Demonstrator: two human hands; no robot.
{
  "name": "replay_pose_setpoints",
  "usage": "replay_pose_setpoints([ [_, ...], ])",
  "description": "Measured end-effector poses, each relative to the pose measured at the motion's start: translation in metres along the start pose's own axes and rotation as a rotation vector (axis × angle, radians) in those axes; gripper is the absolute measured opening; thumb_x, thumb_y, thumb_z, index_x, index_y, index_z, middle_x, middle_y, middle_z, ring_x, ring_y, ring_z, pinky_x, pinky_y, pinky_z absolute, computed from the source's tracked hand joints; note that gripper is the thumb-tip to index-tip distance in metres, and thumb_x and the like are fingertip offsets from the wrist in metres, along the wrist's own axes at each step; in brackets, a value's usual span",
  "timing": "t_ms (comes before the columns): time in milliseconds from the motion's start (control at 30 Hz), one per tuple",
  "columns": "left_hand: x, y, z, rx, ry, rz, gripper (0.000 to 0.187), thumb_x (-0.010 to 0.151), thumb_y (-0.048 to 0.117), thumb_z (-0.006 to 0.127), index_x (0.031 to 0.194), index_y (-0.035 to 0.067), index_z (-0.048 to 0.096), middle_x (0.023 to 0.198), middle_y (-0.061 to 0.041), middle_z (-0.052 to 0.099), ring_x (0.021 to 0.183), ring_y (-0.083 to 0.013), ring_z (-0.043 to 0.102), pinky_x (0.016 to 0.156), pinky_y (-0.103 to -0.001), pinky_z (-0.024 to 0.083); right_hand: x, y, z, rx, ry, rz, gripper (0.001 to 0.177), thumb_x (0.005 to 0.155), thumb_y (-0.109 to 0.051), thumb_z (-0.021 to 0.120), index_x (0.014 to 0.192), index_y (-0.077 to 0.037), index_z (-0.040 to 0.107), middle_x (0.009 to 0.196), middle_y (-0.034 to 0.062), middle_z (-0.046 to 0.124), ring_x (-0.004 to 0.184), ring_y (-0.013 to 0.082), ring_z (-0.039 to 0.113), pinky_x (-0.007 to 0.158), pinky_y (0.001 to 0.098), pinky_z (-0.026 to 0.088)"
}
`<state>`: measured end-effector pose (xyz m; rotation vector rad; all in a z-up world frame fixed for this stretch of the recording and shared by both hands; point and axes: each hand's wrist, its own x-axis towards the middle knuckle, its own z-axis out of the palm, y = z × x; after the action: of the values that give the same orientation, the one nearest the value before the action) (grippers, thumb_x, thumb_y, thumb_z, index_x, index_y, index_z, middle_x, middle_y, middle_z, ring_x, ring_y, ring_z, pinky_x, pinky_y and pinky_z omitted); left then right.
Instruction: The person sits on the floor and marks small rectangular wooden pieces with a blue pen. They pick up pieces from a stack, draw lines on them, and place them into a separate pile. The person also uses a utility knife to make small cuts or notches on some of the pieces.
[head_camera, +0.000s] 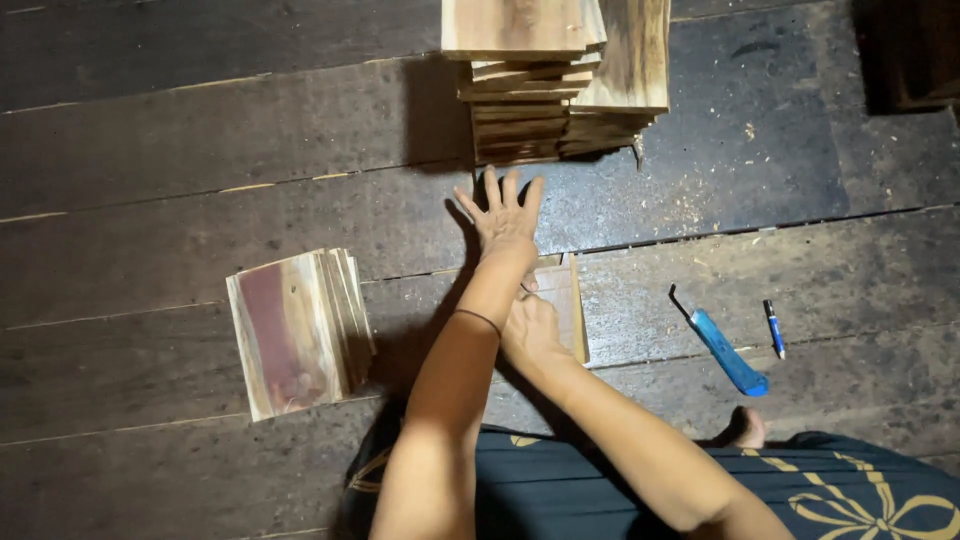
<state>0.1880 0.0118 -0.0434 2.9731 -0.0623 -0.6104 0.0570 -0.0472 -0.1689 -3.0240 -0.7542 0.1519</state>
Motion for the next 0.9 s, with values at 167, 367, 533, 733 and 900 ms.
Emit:
replay_pose_setpoints([
  [167,-0.054,0.006,-0.059,-0.028,0.038,0.002,0.116,0.059,-0.010,0.086,0.152,0.030,0.029,0.163,-0.011,0.018,0.156,-0.0413,0.002,0.107,-0.085,-0.010,-0.061,-0.025,-0.085,-0.103,0.020,0.070,0.024,0.084,-0.014,0.060,0.105,-0.003,0.064,0.075,0.0040,0.070,0.063,0.0224,0.074,0.049,0.0342,0.057],
  [367,-0.016,0.004,-0.013,0.017,0.032,-0.005,0.118,0.058,-0.009,0.087,0.152,0.032,0.028,0.162,-0.010,0.018,0.155,-0.0403,-0.001,0.106,-0.086,-0.011,-0.006,0.000,-0.006,0.039,0.075,0.027,0.019,0.081,-0.017,0.063,0.094,-0.005,0.071,0.071,0.0065,0.065,0.064,0.0275,0.071,0.051,0.0390,0.056],
  [533,-0.044,0.008,-0.056,0.025,0.020,-0.002,0.117,0.059,-0.007,0.088,0.153,0.031,0.030,0.162,-0.009,0.019,0.156,-0.0390,-0.002,0.107,-0.086,-0.010,-0.062,-0.018,-0.096,0.071,0.059,0.012,0.013,0.086,-0.019,0.064,0.081,-0.010,0.072,0.062,0.0048,0.067,0.059,0.0284,0.073,0.048,0.0403,0.055],
  [733,0.032,-0.024,0.056,-0.641,0.479,0.499,0.175,0.012,0.074,0.099,0.162,0.026,0.023,0.169,-0.029,-0.003,0.154,-0.0491,-0.022,0.092,-0.087,-0.029,-0.157,-0.028,-0.104,0.117,-0.409,0.025,0.009,0.092,-0.015,0.060,0.093,-0.009,0.067,0.076,0.0157,0.073,0.071,0.0435,0.073,0.060,0.0549,0.058],
  [900,-0.012,-0.001,-0.030,-0.024,-0.160,0.064,0.173,0.026,0.032,0.111,0.162,0.029,0.005,0.170,-0.022,-0.004,0.155,-0.0482,-0.015,0.100,-0.089,-0.012,-0.096,-0.024,-0.113,-0.088,0.069,0.062,0.042,0.081,-0.007,0.060,0.122,-0.001,0.061,0.085,0.0094,0.072,0.061,0.0323,0.073,0.050,0.0430,0.058],
])
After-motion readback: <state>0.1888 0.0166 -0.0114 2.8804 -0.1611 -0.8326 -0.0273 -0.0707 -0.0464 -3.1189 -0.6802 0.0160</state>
